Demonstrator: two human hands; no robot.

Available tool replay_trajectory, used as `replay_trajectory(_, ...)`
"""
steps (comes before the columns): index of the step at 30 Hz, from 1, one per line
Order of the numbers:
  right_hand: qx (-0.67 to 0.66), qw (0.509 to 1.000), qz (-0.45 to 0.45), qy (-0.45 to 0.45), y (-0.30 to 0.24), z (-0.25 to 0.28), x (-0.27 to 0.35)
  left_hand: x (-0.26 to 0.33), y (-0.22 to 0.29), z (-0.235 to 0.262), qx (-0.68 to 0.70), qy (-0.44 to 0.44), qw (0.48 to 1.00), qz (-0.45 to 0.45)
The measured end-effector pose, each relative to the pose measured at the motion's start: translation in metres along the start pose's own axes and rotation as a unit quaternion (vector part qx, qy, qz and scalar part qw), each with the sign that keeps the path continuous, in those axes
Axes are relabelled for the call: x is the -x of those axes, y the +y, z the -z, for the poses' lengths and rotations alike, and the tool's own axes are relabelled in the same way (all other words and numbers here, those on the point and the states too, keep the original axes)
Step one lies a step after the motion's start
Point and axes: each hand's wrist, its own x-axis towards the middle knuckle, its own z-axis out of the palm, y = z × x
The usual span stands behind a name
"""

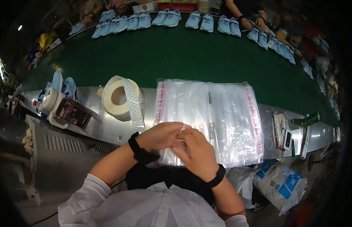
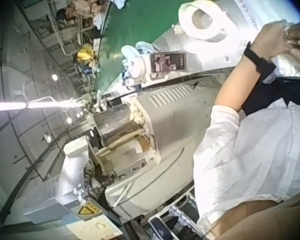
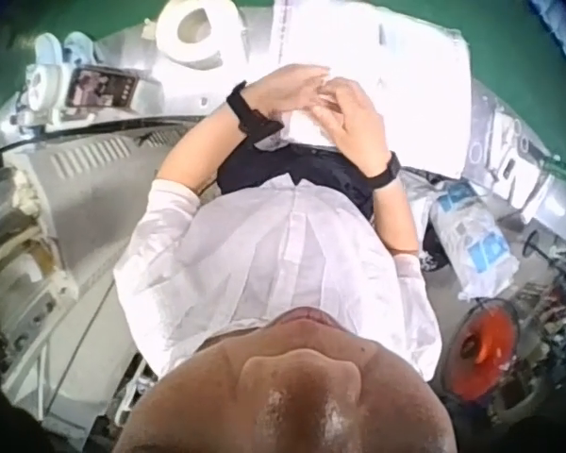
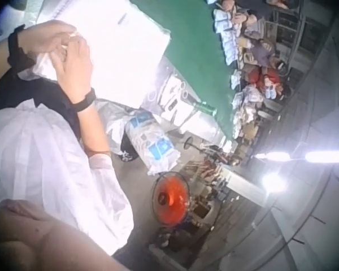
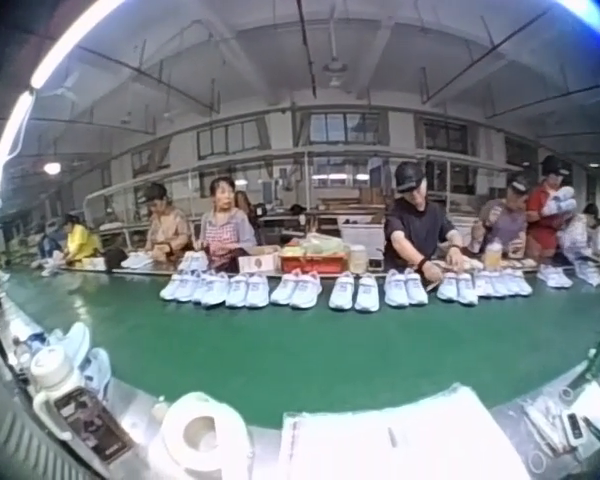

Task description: Preparing clear plastic adhesive bags and labels for shoe packaging in a factory environment.

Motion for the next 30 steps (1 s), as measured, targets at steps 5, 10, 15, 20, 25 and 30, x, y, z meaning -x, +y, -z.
replay_trajectory(5,0.161,0.985,0.062,0.026,-0.002,-0.015,0.009,0.051,0.011,-0.016,0.198,-0.006,0.980,0.009)
replay_trajectory(10,0.071,0.987,0.019,0.146,0.021,0.003,-0.007,0.103,-0.004,-0.009,0.086,0.111,0.979,-0.148)
replay_trajectory(15,-0.151,0.890,-0.210,0.376,0.069,0.088,0.011,0.123,-0.042,0.026,0.041,0.364,0.899,-0.240)
replay_trajectory(20,0.173,0.890,-0.347,0.240,0.143,0.111,0.092,0.125,-0.052,0.028,0.019,0.336,0.924,-0.179)
replay_trajectory(25,0.461,0.785,-0.339,0.239,0.107,0.096,0.087,0.106,-0.052,0.045,-0.162,0.338,0.916,-0.142)
replay_trajectory(30,0.217,0.936,-0.205,0.185,0.032,0.061,0.033,0.095,-0.031,0.047,-0.219,0.313,0.916,-0.126)
